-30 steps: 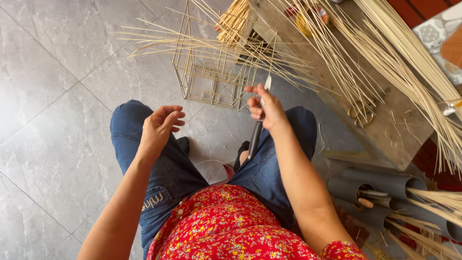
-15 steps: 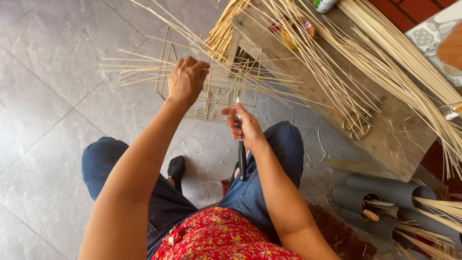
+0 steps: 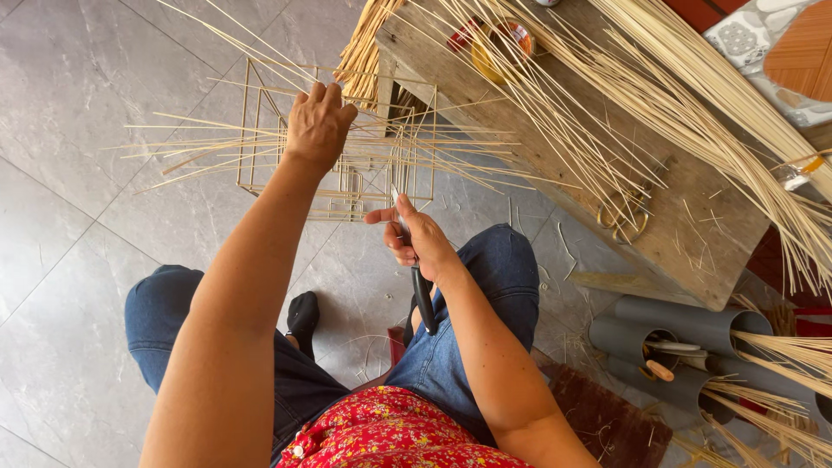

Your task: The person sits on a low stool and uses a knife to sharpen the ends of thin bamboo sticks. They repeatedly pick up sticks, scrape the knife along the stick to form a point, and place the sharpened sticks into a wire basket.

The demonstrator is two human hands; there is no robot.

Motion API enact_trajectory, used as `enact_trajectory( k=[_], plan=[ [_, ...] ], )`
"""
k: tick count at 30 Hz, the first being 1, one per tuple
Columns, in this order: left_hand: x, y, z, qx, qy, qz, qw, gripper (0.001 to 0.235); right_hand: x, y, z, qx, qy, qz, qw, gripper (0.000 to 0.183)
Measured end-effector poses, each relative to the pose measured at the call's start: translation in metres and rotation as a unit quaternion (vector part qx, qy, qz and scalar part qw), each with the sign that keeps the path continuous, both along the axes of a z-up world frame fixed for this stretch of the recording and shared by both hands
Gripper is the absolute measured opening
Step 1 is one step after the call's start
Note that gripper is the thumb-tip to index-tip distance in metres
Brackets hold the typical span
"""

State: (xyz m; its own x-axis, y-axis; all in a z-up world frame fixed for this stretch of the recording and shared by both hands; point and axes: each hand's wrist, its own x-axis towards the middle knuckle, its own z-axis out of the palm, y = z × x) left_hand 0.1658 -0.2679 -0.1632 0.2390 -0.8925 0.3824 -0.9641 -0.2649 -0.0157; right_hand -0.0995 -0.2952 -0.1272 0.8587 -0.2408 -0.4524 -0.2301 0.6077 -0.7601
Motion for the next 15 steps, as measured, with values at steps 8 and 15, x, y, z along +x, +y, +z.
enact_trajectory(
  k=[8, 15],
  plan=[
    [0.006, 0.027, 0.027, -0.030, -0.044, -0.064, 0.997, 0.004, 0.002, 0.002, 0.002, -0.002, 0.006, -0.008, 1.000, 0.082],
    [0.017, 0.057, 0.045, -0.041, -0.082, -0.047, 0.995, 0.010, 0.003, 0.005, -0.005, 0.001, -0.004, -0.012, 1.000, 0.081]
  ],
)
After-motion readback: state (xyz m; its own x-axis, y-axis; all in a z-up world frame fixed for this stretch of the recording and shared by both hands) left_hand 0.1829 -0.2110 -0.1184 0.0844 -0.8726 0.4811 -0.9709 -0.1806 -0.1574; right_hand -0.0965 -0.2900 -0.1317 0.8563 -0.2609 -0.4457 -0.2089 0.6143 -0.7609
